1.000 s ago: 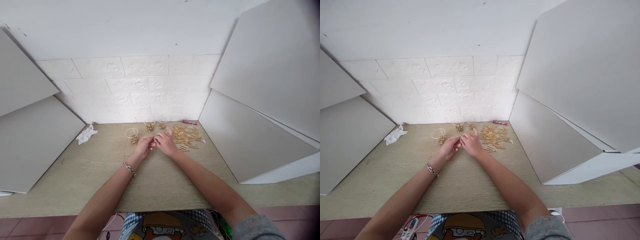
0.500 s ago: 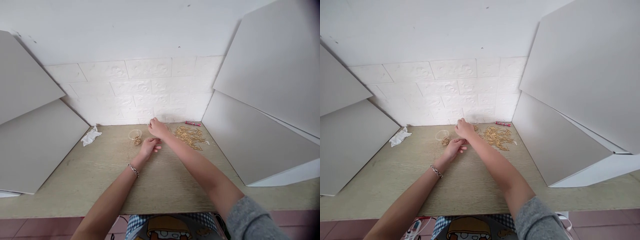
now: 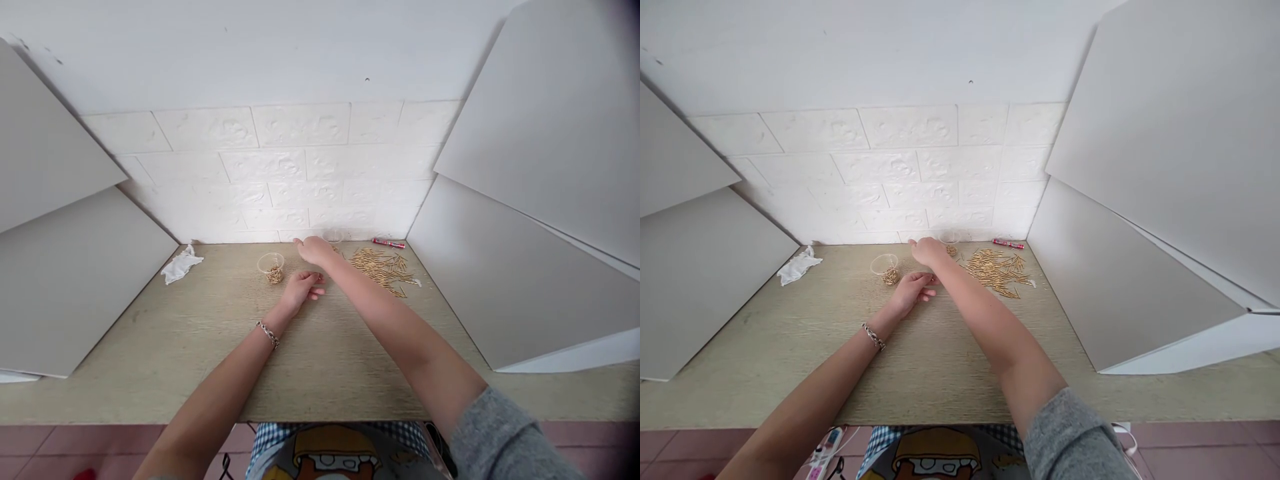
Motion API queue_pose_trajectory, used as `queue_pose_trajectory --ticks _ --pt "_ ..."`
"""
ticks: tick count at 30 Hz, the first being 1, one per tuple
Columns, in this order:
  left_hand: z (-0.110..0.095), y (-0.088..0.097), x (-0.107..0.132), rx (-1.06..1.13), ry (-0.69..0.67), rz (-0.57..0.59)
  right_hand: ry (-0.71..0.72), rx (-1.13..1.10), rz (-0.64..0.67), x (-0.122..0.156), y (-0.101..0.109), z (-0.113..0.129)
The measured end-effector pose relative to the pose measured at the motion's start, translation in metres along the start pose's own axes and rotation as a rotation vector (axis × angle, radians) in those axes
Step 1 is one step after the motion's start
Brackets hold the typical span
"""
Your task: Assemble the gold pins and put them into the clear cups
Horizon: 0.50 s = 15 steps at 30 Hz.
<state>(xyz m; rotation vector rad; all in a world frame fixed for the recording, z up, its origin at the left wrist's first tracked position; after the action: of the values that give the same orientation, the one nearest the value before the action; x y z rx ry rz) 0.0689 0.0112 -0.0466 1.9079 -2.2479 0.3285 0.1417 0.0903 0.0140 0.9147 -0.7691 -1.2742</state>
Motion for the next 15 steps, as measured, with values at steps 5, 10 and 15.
queue_pose_trajectory --ticks 5,10,15 --pt "0.001 0.000 -0.001 0.026 -0.009 0.017 0.022 -0.060 -0.080 0.007 0.003 -0.002" --pt "0.001 0.001 -0.001 0.012 0.002 0.032 0.070 -0.097 -0.144 0.014 0.005 -0.001" --pt "0.003 0.000 -0.002 -0.012 0.023 0.077 0.072 -0.163 -0.153 0.013 0.005 -0.001"
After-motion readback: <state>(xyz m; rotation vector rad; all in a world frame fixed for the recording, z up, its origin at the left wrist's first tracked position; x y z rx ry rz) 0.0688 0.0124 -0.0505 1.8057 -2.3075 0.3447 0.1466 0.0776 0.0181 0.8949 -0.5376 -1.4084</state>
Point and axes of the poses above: each hand's wrist, its own x-axis away from the middle knuckle, its own y-axis out of the back of the hand, z = x × y, the point moved 3 cm from there along -x, towards the middle knuckle, and after that the axes turned 4 degrees about -z, right-handed, at the moved point
